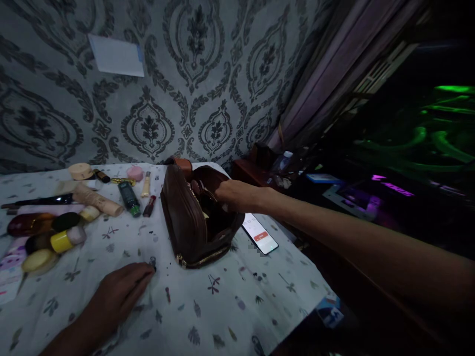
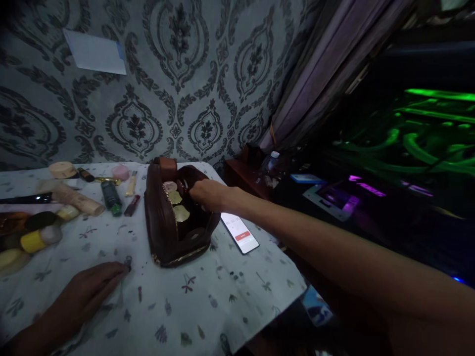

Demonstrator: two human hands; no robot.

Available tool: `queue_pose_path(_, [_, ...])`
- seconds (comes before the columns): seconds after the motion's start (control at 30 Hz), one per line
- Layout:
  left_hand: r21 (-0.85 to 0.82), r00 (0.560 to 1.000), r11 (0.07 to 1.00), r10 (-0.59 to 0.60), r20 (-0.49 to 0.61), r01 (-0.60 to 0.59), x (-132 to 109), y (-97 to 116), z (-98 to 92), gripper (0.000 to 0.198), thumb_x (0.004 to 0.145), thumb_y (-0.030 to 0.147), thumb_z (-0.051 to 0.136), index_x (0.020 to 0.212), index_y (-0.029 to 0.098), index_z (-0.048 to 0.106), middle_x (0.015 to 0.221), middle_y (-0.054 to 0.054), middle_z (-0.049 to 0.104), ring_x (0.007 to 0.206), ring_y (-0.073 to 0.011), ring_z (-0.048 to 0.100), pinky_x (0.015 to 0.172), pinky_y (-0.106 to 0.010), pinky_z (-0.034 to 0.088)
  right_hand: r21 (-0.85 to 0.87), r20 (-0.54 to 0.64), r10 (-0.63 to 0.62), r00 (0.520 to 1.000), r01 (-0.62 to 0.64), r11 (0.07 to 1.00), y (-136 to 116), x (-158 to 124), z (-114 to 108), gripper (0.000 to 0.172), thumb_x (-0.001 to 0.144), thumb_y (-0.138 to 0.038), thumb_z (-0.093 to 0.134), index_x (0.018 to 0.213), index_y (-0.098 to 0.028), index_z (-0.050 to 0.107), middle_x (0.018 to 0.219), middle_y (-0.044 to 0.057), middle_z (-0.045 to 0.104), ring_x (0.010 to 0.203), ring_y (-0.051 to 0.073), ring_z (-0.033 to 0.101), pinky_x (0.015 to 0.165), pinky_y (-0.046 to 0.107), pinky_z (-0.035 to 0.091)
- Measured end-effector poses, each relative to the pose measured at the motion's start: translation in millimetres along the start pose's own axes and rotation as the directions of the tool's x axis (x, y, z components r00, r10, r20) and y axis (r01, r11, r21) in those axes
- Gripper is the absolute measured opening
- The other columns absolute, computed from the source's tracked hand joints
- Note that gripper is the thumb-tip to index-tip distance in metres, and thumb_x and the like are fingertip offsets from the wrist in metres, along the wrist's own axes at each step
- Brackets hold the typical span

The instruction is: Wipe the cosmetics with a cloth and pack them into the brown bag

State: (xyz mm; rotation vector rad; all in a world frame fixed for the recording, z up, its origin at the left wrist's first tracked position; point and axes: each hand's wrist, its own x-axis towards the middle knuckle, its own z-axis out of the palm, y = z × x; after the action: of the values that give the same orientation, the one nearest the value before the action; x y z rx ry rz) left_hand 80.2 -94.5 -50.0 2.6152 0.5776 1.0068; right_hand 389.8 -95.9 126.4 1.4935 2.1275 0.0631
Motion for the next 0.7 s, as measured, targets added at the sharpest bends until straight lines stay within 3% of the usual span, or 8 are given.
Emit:
queue_pose_path(0.47, [0.013, 1.0, 1.0, 0.024, 0.018, -0.025, 3, 0, -0.3, 0.031, 0.1, 0.041, 0.042, 0.098, 0.023, 0.067, 0.088, 0.0, 0.077, 0.075, -0.0115, 0.075, 0.07, -0.015, 0.059, 0.036, -0.018, -0.106, 0.994, 0.106, 0.994, 9, 4, 7, 0.023, 0.082, -0.005, 0.058, 0.101, -0.006, 0.07, 0.098, 0.017, 0.073, 0.094, 0.024, 0.069, 0.071, 0.029, 0.045])
queue_pose_path(0.7, [-0.002, 1.0, 1.0, 0.019, 0.025, -0.019, 12, 6, -4.2, 0.033, 0.101, 0.04, 0.041, 0.094, 0.022, 0.068, 0.084, 0.0, 0.077, 0.07, -0.011, 0.074, 0.065, -0.014, 0.059, -0.037, 0.058, -0.06, 0.997, 0.063, 0.997, -8, 2, -7, 0.024, 0.087, -0.001, 0.054, 0.104, -0.005, 0.07, 0.107, 0.018, 0.072, 0.102, 0.024, 0.068, 0.079, 0.03, 0.048])
